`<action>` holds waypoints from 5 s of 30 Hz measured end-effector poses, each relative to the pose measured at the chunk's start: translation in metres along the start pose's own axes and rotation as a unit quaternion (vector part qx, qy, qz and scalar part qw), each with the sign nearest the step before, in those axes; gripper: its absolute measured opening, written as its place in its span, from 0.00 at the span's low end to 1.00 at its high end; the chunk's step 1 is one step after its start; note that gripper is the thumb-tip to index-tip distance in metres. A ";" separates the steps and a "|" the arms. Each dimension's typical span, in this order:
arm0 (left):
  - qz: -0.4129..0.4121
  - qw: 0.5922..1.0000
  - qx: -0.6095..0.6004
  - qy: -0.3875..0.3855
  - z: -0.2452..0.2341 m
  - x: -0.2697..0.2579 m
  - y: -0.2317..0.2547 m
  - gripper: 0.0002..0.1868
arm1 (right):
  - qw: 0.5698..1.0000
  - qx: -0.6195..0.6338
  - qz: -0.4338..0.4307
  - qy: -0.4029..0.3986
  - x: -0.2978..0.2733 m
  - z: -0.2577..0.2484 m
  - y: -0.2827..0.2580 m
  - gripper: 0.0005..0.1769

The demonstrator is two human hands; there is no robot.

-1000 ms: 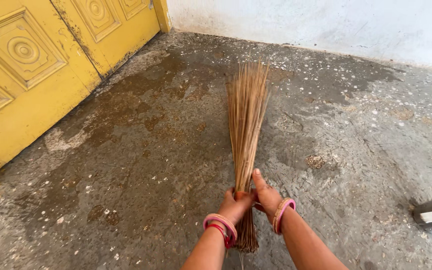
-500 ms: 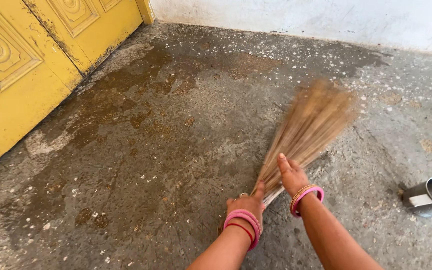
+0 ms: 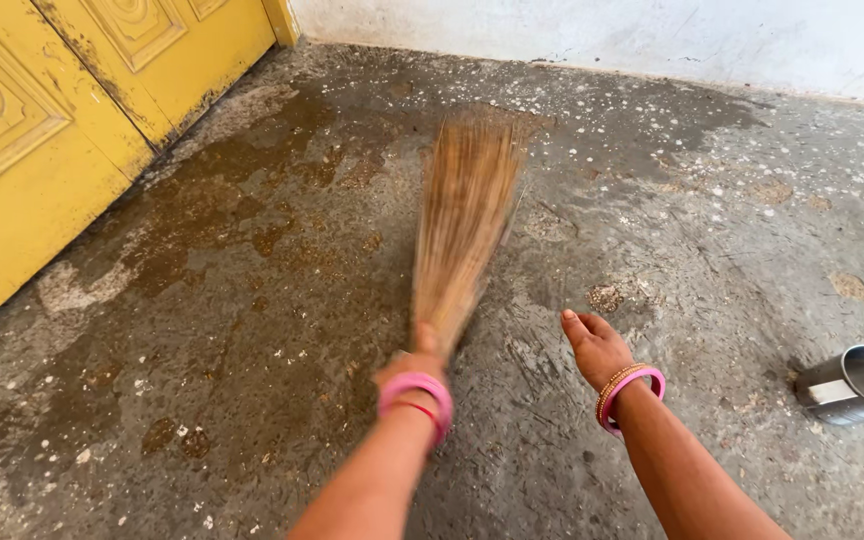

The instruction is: The person wets the floor using a metal cup and water from a bucket, then sweeps the wet area with a grass broom.

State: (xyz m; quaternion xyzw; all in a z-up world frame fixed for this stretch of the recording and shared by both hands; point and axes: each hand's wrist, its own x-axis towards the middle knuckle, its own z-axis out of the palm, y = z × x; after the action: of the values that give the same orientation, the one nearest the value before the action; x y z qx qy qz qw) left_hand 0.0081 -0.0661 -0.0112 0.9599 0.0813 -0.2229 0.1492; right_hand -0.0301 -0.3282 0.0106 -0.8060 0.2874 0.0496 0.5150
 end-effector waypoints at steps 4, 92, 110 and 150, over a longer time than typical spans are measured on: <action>0.096 0.989 0.097 -0.065 0.014 -0.057 0.039 0.28 | 1.000 -0.006 0.015 -0.006 -0.006 -0.007 -0.019 0.35; 0.468 0.831 0.297 0.049 -0.089 -0.385 0.395 0.50 | 0.770 -0.490 0.211 0.351 -0.235 -0.590 0.072 0.18; 0.445 0.833 0.328 0.021 -0.063 -0.389 0.396 0.41 | 0.819 -0.525 0.226 0.049 -0.208 -0.599 0.177 0.17; 0.174 0.964 0.198 -0.016 -0.091 -0.188 0.263 0.43 | 0.848 -0.528 0.018 0.033 -0.077 -0.460 -0.054 0.16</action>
State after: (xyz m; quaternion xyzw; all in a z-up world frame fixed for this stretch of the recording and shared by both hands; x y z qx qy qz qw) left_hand -0.0636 -0.3013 0.2181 0.9659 -0.1353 -0.2206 -0.0063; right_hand -0.1656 -0.6746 0.2968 -0.9523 0.2493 0.1762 0.0004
